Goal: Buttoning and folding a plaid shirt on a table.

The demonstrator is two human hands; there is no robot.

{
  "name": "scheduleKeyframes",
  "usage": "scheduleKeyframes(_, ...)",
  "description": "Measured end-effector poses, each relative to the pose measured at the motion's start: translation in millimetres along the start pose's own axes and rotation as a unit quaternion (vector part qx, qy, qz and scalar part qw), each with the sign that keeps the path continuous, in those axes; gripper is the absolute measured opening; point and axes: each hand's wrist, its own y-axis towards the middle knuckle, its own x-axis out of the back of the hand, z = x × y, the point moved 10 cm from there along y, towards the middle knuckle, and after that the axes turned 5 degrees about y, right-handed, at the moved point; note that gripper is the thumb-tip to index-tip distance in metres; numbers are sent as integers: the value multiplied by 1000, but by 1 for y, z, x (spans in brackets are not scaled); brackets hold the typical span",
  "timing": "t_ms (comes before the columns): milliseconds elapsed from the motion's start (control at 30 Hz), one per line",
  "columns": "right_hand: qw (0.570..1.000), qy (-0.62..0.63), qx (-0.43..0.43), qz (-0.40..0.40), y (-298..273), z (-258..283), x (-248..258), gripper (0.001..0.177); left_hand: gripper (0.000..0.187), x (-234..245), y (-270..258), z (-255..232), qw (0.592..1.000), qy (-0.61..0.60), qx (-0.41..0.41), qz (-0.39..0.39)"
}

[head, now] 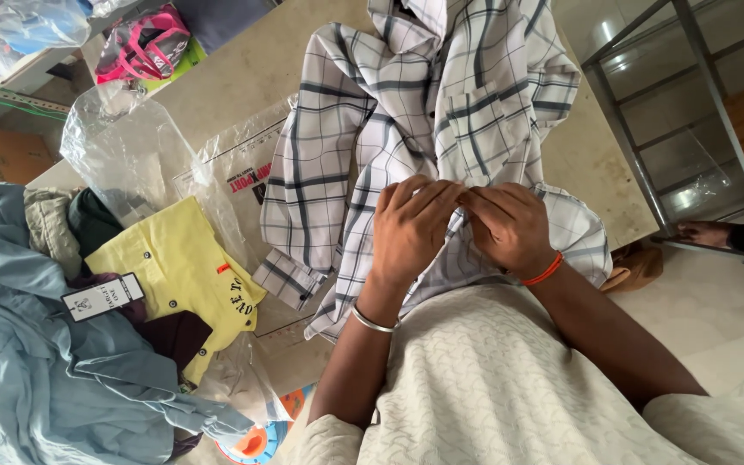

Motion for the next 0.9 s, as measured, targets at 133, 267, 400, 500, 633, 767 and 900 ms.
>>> scheduleKeyframes(133, 1000, -23, 5, -2, -5, -1, -1, 26, 22, -5, -7, 8, 999, -9, 39, -4)
scheduleKeyframes(267, 999, -39, -10, -11, -4, -4, 2, 24, 15, -16, -16, 16, 998, -3, 63, -5)
scheduleKeyframes(400, 1000, -22, -18, -8, -6, -6, 0, 23, 15, -15, -16, 15, 998, -2, 66, 6)
scheduleKeyframes(500, 999, -20, -29, -5, -4, -7, -1, 20, 18, -17, -16, 15, 998, -2, 59, 23)
scheduleKeyframes(633, 999, -3, -37, 6, 1, -7, -5, 15, 17, -19, -17, 16, 997, 17, 59, 37)
scheduleKeyframes(767, 999, 5, -37, 15, 5, -4, -8, 9, 17, -15, -17, 17, 997, 28, 75, 22)
scheduleKeyframes(900, 999, 19, -43, 8, 11, -4, -5, 8, 18, -13, -17, 18, 996, 27, 90, 5)
